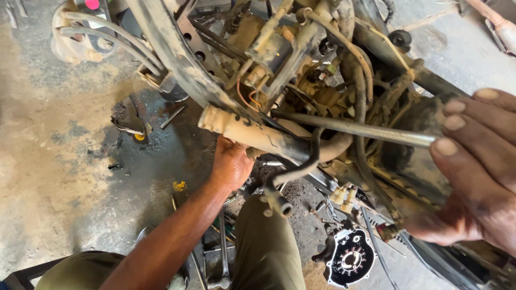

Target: The person works under a motorcycle, using a socket wrench to loosen and remove bolts from the engine area. They manipulate hoses and engine components, then wipe a part with a purple cloth.

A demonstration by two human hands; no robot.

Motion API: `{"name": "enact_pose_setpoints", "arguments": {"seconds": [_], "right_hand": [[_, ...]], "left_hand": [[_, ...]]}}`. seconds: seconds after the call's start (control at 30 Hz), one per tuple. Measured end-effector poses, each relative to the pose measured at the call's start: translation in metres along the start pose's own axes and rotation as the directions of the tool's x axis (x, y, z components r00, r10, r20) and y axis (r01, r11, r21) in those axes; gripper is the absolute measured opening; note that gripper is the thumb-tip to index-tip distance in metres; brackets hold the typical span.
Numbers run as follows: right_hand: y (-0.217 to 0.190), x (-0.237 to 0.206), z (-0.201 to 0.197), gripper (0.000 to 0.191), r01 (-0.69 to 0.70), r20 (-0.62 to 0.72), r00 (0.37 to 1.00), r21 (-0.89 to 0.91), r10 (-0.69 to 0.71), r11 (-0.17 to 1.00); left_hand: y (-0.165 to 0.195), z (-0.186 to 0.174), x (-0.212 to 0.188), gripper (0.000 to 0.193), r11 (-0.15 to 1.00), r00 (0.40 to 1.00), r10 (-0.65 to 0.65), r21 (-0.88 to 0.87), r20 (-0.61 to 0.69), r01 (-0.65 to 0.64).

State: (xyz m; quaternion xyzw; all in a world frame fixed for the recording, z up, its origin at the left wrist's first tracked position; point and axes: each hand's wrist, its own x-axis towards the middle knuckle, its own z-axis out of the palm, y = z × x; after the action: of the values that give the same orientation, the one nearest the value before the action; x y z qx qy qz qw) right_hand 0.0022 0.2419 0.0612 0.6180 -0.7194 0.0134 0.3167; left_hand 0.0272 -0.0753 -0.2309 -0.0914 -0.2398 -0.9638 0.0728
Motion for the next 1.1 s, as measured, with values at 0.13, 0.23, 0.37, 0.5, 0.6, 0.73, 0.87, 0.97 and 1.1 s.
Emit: {"name": "enact_pose_setpoints", "arguments": {"seconds": [0.13,0.23,0.37,0.5,0.6,0.73,0.87,0.97,1.1], "right_hand": [[0.008,0.010,-0.010,0.084,0.167,-0.034,0.985,-0.031,-0.168,0.985],[0.014,0.028,-0.015,0.078,0.306,-0.063,0.949,-0.069,-0.310,0.950],[0.013,0.052,-0.026,0.067,0.386,-0.018,0.921,-0.091,-0.389,0.918],[0.015,0.053,-0.027,0.042,0.472,-0.022,0.877,-0.154,-0.480,0.868],[0.015,0.043,-0.027,0.033,0.440,0.004,0.894,-0.189,-0.448,0.878],[0.016,0.041,-0.025,0.029,0.463,0.013,0.884,-0.176,-0.468,0.869],[0.013,0.048,-0.021,0.025,0.438,-0.021,0.895,-0.158,-0.446,0.885],[0.011,0.046,-0.014,0.021,0.345,-0.051,0.934,-0.115,-0.352,0.932],[0.017,0.034,-0.013,0.024,0.336,0.021,0.942,-0.055,-0.336,0.940]], "left_hand": [[-0.001,-0.003,0.000,0.033,0.999,0.998,0.042,-0.019,0.050,-0.041],[0.000,-0.008,0.004,0.034,0.999,0.999,0.028,-0.033,0.038,-0.026],[0.007,-0.016,0.011,0.036,0.994,0.999,0.008,0.105,0.038,-0.012],[0.013,-0.018,0.006,0.042,0.995,0.997,0.020,0.101,0.079,-0.028],[0.020,-0.016,0.002,0.046,0.994,0.997,-0.012,0.107,0.070,0.005],[0.027,-0.013,0.008,0.047,0.986,0.998,-0.029,0.167,0.057,0.020],[0.030,-0.012,0.014,0.046,0.963,0.999,-0.023,0.268,-0.042,0.033],[0.028,-0.011,0.014,0.042,0.972,0.998,-0.058,0.226,-0.038,0.065],[0.026,-0.013,0.012,0.025,0.992,0.997,-0.062,0.109,0.036,0.058]]}}
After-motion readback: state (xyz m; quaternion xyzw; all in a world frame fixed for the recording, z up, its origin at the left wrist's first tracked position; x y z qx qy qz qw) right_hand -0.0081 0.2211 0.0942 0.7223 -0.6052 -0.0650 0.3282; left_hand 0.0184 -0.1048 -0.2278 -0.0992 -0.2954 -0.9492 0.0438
